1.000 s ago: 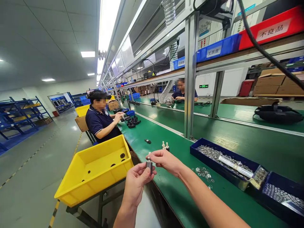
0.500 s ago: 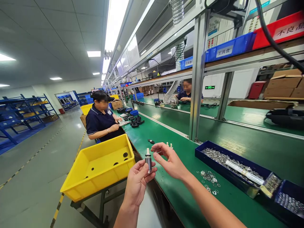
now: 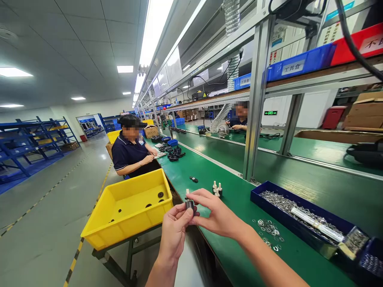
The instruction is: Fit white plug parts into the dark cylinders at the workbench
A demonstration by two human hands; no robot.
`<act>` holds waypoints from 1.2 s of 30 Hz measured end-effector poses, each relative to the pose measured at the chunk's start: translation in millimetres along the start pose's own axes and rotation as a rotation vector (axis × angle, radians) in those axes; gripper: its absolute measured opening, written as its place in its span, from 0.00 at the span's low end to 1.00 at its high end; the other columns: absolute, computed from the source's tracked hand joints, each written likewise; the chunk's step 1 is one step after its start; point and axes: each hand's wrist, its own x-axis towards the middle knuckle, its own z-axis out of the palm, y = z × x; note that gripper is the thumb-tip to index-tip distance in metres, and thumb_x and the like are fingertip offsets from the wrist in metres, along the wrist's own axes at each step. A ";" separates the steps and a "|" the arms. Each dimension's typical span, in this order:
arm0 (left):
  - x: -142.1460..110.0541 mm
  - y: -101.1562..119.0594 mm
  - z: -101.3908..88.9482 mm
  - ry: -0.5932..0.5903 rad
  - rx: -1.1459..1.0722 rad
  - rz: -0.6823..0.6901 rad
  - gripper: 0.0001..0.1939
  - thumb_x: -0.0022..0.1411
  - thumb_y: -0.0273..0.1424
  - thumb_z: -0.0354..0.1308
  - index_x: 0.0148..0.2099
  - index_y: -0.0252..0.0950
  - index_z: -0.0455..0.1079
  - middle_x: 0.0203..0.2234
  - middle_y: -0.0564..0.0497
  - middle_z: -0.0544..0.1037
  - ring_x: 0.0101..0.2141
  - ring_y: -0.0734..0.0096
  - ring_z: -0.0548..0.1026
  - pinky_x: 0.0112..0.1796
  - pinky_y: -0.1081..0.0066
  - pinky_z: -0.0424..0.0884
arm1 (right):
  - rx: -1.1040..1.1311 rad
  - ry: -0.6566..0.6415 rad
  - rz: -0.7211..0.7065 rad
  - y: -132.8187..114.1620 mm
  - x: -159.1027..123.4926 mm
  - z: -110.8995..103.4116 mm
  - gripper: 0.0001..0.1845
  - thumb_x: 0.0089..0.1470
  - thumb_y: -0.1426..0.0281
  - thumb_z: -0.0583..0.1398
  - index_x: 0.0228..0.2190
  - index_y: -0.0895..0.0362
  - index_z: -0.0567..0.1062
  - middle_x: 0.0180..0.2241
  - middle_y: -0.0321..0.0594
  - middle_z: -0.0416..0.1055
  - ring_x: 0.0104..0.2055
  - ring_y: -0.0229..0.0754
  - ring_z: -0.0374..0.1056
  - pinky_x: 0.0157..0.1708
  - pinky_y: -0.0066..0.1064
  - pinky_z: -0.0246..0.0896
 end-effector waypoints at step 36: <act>6.9 22.5 -23.8 -0.209 0.500 0.534 0.20 0.58 0.36 0.72 0.52 0.41 0.80 0.51 0.41 0.72 0.53 0.52 0.73 0.53 0.65 0.74 | 0.133 0.111 -0.020 -13.4 3.5 8.2 0.32 0.50 0.66 0.76 0.55 0.48 0.74 0.51 0.43 0.71 0.53 0.50 0.67 0.55 0.39 0.65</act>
